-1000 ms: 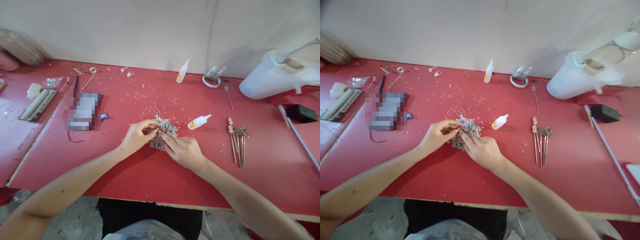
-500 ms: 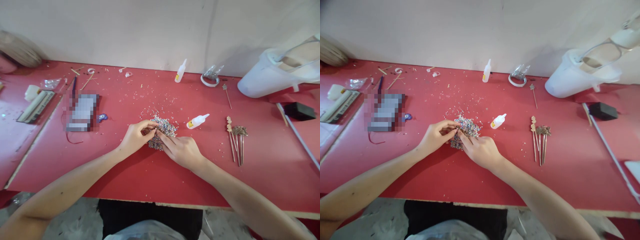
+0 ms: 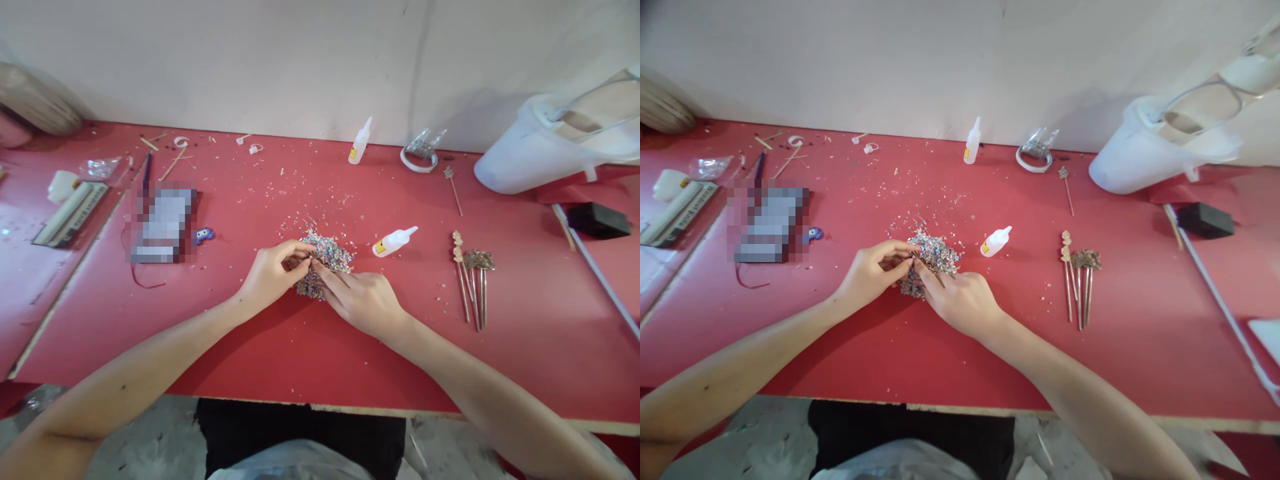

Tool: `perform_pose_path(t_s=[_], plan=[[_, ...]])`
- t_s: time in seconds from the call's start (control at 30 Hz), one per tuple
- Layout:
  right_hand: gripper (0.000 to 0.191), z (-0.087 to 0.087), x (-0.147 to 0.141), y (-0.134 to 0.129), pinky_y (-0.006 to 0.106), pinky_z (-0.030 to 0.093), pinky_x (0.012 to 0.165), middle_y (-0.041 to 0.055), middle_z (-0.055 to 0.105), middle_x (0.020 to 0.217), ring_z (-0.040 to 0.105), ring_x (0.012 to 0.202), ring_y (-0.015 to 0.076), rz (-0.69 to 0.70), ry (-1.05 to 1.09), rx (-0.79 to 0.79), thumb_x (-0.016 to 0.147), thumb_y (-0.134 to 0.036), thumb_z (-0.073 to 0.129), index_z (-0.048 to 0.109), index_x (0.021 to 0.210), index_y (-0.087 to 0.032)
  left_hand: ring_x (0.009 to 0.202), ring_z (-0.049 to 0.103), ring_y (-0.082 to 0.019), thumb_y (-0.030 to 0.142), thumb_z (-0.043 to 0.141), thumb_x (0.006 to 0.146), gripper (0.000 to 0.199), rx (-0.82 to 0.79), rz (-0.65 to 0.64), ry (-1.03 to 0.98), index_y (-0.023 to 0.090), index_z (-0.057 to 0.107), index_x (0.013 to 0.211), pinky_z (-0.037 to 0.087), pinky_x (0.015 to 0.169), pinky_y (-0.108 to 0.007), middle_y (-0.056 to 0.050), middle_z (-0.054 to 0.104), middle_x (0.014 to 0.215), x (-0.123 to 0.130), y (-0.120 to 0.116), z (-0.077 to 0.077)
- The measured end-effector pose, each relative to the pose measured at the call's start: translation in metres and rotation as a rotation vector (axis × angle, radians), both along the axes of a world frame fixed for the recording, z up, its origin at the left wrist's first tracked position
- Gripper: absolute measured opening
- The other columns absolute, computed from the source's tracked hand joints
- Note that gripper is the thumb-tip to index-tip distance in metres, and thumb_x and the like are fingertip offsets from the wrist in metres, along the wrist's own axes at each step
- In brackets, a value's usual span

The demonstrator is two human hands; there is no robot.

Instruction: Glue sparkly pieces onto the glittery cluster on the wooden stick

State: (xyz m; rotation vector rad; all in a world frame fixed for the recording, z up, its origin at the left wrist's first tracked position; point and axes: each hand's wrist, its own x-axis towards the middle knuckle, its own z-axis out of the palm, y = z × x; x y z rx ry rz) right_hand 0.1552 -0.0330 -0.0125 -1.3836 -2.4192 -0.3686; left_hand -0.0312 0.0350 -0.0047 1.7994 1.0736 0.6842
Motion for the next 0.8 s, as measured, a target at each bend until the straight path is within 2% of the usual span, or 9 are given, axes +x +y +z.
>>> perform_pose_path(t_s=[0.23, 0.3, 0.37, 0.53, 0.8], plan=[[0.025, 0.007, 0.007, 0.000, 0.024, 0.033, 0.046, 0.0000, 0.071, 0.069, 0.057, 0.048, 0.0095, -0.022, 0.265, -0.145, 0.095, -0.032, 0.045, 0.060, 0.107, -0.016, 0.065, 0.063, -0.010, 0.022, 0.058, 0.083, 0.026, -0.091, -0.029, -0.038, 0.015, 0.066, 0.106, 0.053, 0.055, -0.017, -0.007, 0.071, 0.092, 0.000, 0.004, 0.000], [0.023, 0.009, 0.013, 0.003, 0.023, 0.037, 0.048, 0.0006, 0.071, 0.069, 0.059, 0.050, 0.0102, -0.008, 0.323, -0.142, 0.097, -0.026, 0.038, 0.059, 0.101, -0.016, 0.060, 0.060, -0.008, 0.022, 0.058, 0.083, 0.026, -0.145, -0.079, -0.078, 0.015, 0.066, 0.107, 0.051, 0.050, -0.015, -0.006, 0.070, 0.087, 0.000, 0.006, -0.001], [0.020, 0.010, 0.020, 0.009, 0.022, 0.040, 0.049, 0.0011, 0.070, 0.068, 0.059, 0.050, 0.0105, 0.006, 0.328, -0.087, 0.096, -0.023, 0.040, 0.059, 0.099, -0.016, 0.059, 0.059, -0.009, 0.023, 0.058, 0.084, 0.026, -0.216, -0.127, -0.119, 0.015, 0.066, 0.108, 0.051, 0.047, -0.015, -0.004, 0.068, 0.080, -0.002, 0.008, 0.000], [0.009, 0.008, 0.032, 0.021, 0.023, 0.047, 0.060, 0.0021, 0.071, 0.080, 0.066, 0.072, 0.0130, 0.155, 0.266, 0.030, 0.092, -0.019, 0.053, 0.060, 0.097, -0.018, 0.056, 0.057, -0.008, 0.023, 0.060, 0.084, 0.027, -0.366, -0.212, -0.175, 0.016, 0.067, 0.108, 0.051, 0.046, -0.015, 0.000, 0.063, 0.069, -0.006, 0.014, 0.005], [0.016, 0.011, 0.036, 0.017, 0.026, 0.049, 0.064, 0.0024, 0.072, 0.089, 0.063, 0.075, 0.0136, 0.325, 0.214, 0.065, 0.087, -0.012, 0.058, 0.063, 0.101, -0.019, 0.053, 0.057, -0.008, 0.020, 0.061, 0.082, 0.025, -0.551, -0.361, -0.197, 0.014, 0.068, 0.105, 0.053, 0.042, -0.016, 0.002, 0.059, 0.063, -0.007, 0.019, 0.009]])
